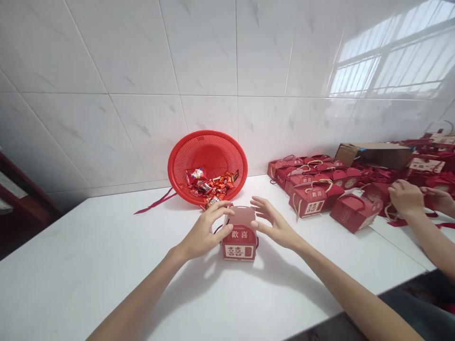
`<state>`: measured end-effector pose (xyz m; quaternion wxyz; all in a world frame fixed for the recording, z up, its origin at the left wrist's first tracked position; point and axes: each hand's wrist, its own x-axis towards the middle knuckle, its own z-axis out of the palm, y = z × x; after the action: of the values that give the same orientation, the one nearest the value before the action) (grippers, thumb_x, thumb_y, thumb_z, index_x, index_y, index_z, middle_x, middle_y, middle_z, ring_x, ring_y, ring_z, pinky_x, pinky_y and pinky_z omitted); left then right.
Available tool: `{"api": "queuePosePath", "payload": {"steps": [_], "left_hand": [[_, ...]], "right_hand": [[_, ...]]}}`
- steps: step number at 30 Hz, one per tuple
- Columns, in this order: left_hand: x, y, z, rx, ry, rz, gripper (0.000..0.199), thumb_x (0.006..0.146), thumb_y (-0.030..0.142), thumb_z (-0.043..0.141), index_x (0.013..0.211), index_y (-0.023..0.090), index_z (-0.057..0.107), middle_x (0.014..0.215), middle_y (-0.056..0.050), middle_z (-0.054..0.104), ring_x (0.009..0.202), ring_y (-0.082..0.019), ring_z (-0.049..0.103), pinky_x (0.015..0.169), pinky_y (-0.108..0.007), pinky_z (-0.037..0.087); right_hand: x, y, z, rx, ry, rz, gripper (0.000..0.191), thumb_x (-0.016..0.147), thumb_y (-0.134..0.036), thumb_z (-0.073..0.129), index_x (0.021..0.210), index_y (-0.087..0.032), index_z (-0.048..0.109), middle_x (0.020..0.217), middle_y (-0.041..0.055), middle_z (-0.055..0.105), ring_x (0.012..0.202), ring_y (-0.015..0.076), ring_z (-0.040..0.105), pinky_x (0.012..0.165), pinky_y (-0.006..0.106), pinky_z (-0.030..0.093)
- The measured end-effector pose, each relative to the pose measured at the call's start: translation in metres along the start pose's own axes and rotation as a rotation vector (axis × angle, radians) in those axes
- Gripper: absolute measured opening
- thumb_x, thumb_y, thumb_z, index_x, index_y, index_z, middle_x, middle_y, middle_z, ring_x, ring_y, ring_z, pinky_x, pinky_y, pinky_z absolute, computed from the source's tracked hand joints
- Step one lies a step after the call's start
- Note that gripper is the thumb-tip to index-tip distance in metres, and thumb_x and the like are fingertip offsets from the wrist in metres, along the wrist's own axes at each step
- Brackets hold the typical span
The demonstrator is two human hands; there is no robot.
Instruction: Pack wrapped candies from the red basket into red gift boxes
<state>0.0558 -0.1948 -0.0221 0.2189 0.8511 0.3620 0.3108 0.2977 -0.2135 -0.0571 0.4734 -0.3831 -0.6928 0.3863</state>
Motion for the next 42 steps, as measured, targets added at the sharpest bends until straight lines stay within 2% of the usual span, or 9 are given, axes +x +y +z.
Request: {"api": "queuePosePath", "payload": {"steps": [5, 11, 15, 20, 23, 26, 30, 36, 42], "left_hand": [[-0.002, 0.003, 0.006, 0.022, 0.069, -0.003, 0.026, 0.086, 0.037, 0.059, 0.108, 0.023, 0.066, 0.139, -0.011, 0.054, 0.129, -0.029, 0.051, 0.108, -0.046, 0.042], [0.0, 0.005, 0.013, -0.087, 0.069, -0.055, 0.04, 0.096, 0.045, 0.045, 0.083, 0.021, 0.074, 0.131, -0.009, 0.061, 0.126, -0.027, 0.055, 0.107, -0.042, 0.044], [0.0, 0.002, 0.013, -0.083, 0.037, -0.115, 0.032, 0.089, 0.044, 0.057, 0.105, 0.023, 0.075, 0.142, -0.009, 0.055, 0.134, -0.03, 0.049, 0.113, -0.047, 0.039], [-0.005, 0.0, 0.014, -0.044, -0.17, -0.116, 0.07, 0.083, 0.044, 0.066, 0.148, 0.028, 0.045, 0.165, -0.009, 0.02, 0.151, -0.036, 0.016, 0.119, -0.056, 0.024], [-0.008, 0.002, 0.018, -0.016, -0.247, -0.133, 0.091, 0.082, 0.045, 0.068, 0.158, 0.028, 0.019, 0.167, -0.009, 0.004, 0.153, -0.035, 0.001, 0.12, -0.058, 0.018], [-0.009, 0.003, 0.024, 0.003, -0.264, -0.13, 0.096, 0.085, 0.053, 0.064, 0.159, 0.029, 0.008, 0.167, -0.008, -0.003, 0.152, -0.034, -0.004, 0.12, -0.058, 0.015], [-0.011, 0.0, 0.033, 0.056, -0.273, -0.142, 0.094, 0.084, 0.065, 0.059, 0.158, 0.026, 0.017, 0.166, -0.01, -0.013, 0.151, -0.039, -0.01, 0.119, -0.06, 0.016], [-0.011, -0.003, 0.04, 0.058, -0.239, -0.092, 0.073, 0.087, 0.065, 0.055, 0.15, 0.03, 0.041, 0.167, -0.004, -0.011, 0.151, -0.04, -0.008, 0.12, -0.06, 0.014], [-0.012, -0.001, 0.047, 0.055, -0.143, -0.093, 0.069, 0.092, 0.064, 0.044, 0.15, 0.026, 0.041, 0.167, -0.006, -0.004, 0.151, -0.04, -0.005, 0.12, -0.06, 0.013]], "right_hand": [[-0.008, 0.013, 0.02, 0.11, 0.172, -0.048, 0.05, 0.087, -0.05, 0.064, 0.131, -0.029, 0.05, 0.14, 0.0123, 0.055, 0.13, 0.0258, 0.054, 0.109, 0.046, 0.044], [-0.01, 0.008, 0.024, -0.01, 0.178, -0.09, 0.032, 0.096, -0.048, 0.05, 0.113, -0.028, 0.067, 0.134, 0.0088, 0.06, 0.134, 0.0264, 0.049, 0.11, 0.044, 0.042], [-0.011, 0.01, 0.025, -0.029, 0.125, -0.101, 0.034, 0.097, -0.046, 0.048, 0.124, -0.032, 0.064, 0.14, 0.006, 0.057, 0.139, 0.0243, 0.044, 0.116, 0.045, 0.035], [-0.011, 0.014, 0.027, -0.079, 0.092, -0.145, 0.038, 0.095, -0.046, 0.052, 0.13, -0.034, 0.06, 0.143, 0.0068, 0.053, 0.137, 0.0244, 0.045, 0.114, 0.045, 0.037], [-0.012, 0.014, 0.027, -0.106, 0.088, -0.148, 0.039, 0.094, -0.045, 0.055, 0.131, -0.033, 0.06, 0.141, 0.0087, 0.053, 0.131, 0.0247, 0.05, 0.11, 0.045, 0.041], [-0.013, 0.015, 0.027, -0.155, 0.086, -0.149, 0.046, 0.094, -0.046, 0.055, 0.138, -0.034, 0.054, 0.142, 0.0089, 0.053, 0.131, 0.0249, 0.05, 0.11, 0.046, 0.04], [-0.013, 0.017, 0.026, -0.195, 0.089, -0.142, 0.057, 0.094, -0.049, 0.053, 0.148, -0.035, 0.041, 0.146, 0.0082, 0.051, 0.133, 0.0254, 0.048, 0.113, 0.049, 0.038], [-0.013, 0.024, 0.025, -0.192, 0.102, -0.092, 0.054, 0.094, -0.051, 0.053, 0.146, -0.036, 0.045, 0.156, 0.0049, 0.041, 0.147, 0.0271, 0.033, 0.12, 0.053, 0.027], [-0.01, 0.027, 0.027, -0.212, 0.09, -0.135, 0.054, 0.096, -0.055, 0.044, 0.146, -0.035, 0.045, 0.157, 0.0041, 0.04, 0.149, 0.0254, 0.028, 0.122, 0.05, 0.024]]}}
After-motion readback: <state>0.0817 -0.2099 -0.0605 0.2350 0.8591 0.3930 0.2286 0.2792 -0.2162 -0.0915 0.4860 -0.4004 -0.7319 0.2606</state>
